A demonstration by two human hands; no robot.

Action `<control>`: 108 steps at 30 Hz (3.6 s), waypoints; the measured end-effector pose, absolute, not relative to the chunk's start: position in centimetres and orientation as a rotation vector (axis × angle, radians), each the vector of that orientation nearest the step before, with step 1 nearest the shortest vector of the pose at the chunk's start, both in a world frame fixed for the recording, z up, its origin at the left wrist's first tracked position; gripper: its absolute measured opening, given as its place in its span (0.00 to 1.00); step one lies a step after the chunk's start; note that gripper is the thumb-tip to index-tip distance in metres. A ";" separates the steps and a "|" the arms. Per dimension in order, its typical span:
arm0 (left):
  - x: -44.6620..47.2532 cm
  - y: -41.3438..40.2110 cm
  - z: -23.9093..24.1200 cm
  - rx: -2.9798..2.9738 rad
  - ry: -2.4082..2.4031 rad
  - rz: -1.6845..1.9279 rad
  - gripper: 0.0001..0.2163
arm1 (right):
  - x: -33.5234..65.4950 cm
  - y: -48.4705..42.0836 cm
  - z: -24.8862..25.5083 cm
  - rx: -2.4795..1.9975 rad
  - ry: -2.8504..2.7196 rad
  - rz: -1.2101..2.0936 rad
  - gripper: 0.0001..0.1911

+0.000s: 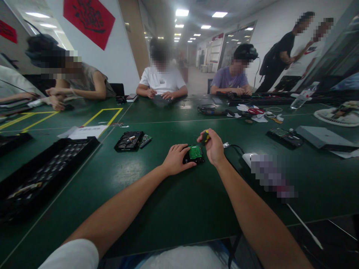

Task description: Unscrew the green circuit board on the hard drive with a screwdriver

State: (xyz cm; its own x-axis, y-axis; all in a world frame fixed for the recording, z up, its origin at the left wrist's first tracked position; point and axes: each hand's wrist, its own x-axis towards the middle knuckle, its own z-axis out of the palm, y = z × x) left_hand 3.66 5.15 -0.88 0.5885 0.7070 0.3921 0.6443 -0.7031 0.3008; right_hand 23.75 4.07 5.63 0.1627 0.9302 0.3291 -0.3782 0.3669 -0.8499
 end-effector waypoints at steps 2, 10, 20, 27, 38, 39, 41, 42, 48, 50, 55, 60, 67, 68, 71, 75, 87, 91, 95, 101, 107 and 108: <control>3.6 5.2 -0.9 2.688 1.145 0.749 0.37 | 23.8 4.1 5.6 -0.700 -0.996 1.048 0.23; 3.7 5.2 -0.9 2.689 1.143 0.759 0.36 | 23.7 4.1 5.5 -0.720 -1.005 1.007 0.18; 3.7 5.2 -1.0 2.698 1.147 0.758 0.37 | 23.9 4.2 5.3 -0.749 -1.038 0.997 0.17; 3.7 5.2 -0.9 2.700 1.140 0.752 0.37 | 23.5 3.9 5.5 -0.705 -1.063 1.046 0.22; 3.7 5.1 -0.9 2.698 1.139 0.764 0.37 | 23.8 4.1 5.1 -0.736 -1.052 0.976 0.18; 3.7 5.1 -0.9 2.700 1.140 0.764 0.37 | 23.7 4.1 5.1 -0.739 -1.045 0.976 0.18; 3.7 5.2 -1.0 2.707 1.142 0.766 0.37 | 23.6 4.1 5.1 -0.744 -1.038 0.977 0.19; 3.7 5.2 -1.0 2.709 1.144 0.768 0.37 | 23.6 4.1 5.1 -0.742 -1.039 0.977 0.19; 3.6 5.3 -1.2 2.717 1.142 0.764 0.38 | 23.8 4.5 4.9 -0.669 -1.017 1.041 0.19; 3.6 5.3 -1.2 2.721 1.144 0.757 0.39 | 23.9 4.6 4.9 -0.669 -1.007 1.067 0.23; 3.6 5.3 -1.1 2.713 1.150 0.756 0.38 | 23.9 4.4 5.1 -0.712 -1.025 1.021 0.20; 3.6 5.2 -1.1 2.707 1.147 0.759 0.38 | 23.8 4.1 5.1 -0.741 -1.035 0.958 0.17; 3.6 5.3 -1.1 2.708 1.154 0.756 0.38 | 24.0 4.3 5.3 -0.642 -1.034 1.037 0.22; 3.6 5.3 -1.1 2.711 1.152 0.753 0.38 | 24.0 4.3 5.3 -0.643 -1.023 1.054 0.25; 3.7 5.3 -1.0 2.717 1.148 0.752 0.38 | 24.0 4.4 5.2 -0.671 -1.020 1.061 0.26; 3.7 5.2 -1.0 2.716 1.146 0.764 0.37 | 24.0 4.4 5.0 -0.711 -1.062 0.988 0.18; 3.6 5.3 -1.0 2.705 1.145 0.756 0.38 | 23.8 4.3 5.2 -0.681 -1.015 1.031 0.20; 3.6 5.2 -0.9 2.699 1.149 0.748 0.38 | 24.0 4.5 5.2 -0.698 -0.973 1.039 0.25; 3.6 5.2 -0.8 2.694 1.152 0.738 0.37 | 24.0 4.4 5.1 -0.741 -1.016 0.962 0.18; 3.6 5.1 -0.8 2.699 1.149 0.740 0.37 | 23.7 4.1 5.3 -0.679 -0.984 1.010 0.18; 3.7 5.1 -0.9 2.701 1.147 0.747 0.37 | 23.9 4.2 5.5 -0.664 -1.005 1.042 0.25; 3.7 5.1 -0.9 2.701 1.148 0.750 0.38 | 23.9 4.2 5.5 -0.668 -1.007 1.052 0.27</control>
State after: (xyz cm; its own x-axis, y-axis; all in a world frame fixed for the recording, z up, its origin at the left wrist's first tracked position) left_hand 3.67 5.14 -0.90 0.5915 0.7015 0.3975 0.6459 -0.7073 0.2872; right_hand 23.93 4.19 5.48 0.1479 0.9264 0.3462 -0.3860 0.3764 -0.8422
